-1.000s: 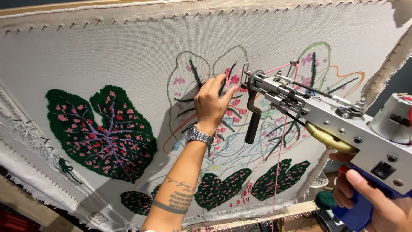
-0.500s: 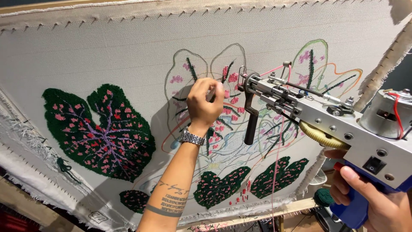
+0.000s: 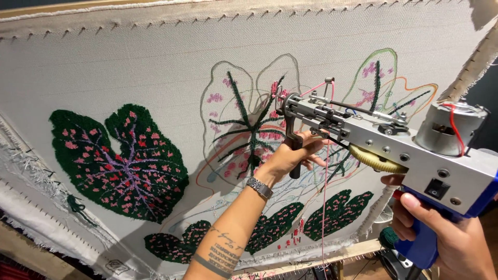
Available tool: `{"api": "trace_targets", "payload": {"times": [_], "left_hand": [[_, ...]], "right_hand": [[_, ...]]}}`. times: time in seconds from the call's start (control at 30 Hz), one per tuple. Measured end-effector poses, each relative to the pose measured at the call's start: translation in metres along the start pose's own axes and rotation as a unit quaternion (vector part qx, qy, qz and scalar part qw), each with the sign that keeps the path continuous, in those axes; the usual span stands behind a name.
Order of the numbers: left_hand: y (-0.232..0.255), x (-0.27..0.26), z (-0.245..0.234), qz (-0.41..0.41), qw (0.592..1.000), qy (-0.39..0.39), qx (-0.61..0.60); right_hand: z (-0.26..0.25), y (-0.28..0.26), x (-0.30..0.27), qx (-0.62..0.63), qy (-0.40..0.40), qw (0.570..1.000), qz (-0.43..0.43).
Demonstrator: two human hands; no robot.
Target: Using a tufting gun to create a floral pattern on a stretched canvas.
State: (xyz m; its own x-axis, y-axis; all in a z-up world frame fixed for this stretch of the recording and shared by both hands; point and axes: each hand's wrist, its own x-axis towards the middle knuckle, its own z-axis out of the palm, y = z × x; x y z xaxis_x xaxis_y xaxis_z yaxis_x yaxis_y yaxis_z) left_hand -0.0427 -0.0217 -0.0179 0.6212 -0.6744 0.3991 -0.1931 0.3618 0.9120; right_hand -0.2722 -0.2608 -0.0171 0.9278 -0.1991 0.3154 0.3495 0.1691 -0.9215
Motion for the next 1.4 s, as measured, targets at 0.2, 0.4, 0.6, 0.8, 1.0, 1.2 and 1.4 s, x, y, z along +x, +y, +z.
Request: {"api": "trace_targets", "payload": {"times": [0.2,0.4,0.6,0.8,1.0,1.2,1.4], "left_hand": [[-0.014,0.008,-0.001,0.035,0.999,0.005,-0.037],[0.001,0.006,0.0,-0.002,1.0,0.029,0.008],[0.008,0.006,-0.003,-0.048,0.996,0.053,0.061],[0.006,0.009,-0.009,-0.056,0.993,0.072,0.072],[-0.016,0.021,-0.031,-0.02,0.997,0.052,0.046],[0.003,0.015,-0.038,-0.094,0.985,0.105,0.097],[0.034,0.005,-0.047,-0.128,0.974,0.128,0.133]], "right_hand": [[0.016,-0.007,0.001,-0.002,0.003,1.0,0.008],[0.023,-0.005,0.006,0.0,0.005,1.0,0.004],[0.033,-0.006,0.012,-0.001,0.002,1.0,-0.023],[0.037,-0.001,0.018,-0.01,0.01,1.0,-0.016],[0.062,-0.002,0.012,-0.039,0.03,0.998,-0.028],[0.098,-0.003,0.008,-0.06,0.072,0.995,-0.031],[0.115,0.008,0.014,-0.035,0.095,0.994,-0.031]]}}
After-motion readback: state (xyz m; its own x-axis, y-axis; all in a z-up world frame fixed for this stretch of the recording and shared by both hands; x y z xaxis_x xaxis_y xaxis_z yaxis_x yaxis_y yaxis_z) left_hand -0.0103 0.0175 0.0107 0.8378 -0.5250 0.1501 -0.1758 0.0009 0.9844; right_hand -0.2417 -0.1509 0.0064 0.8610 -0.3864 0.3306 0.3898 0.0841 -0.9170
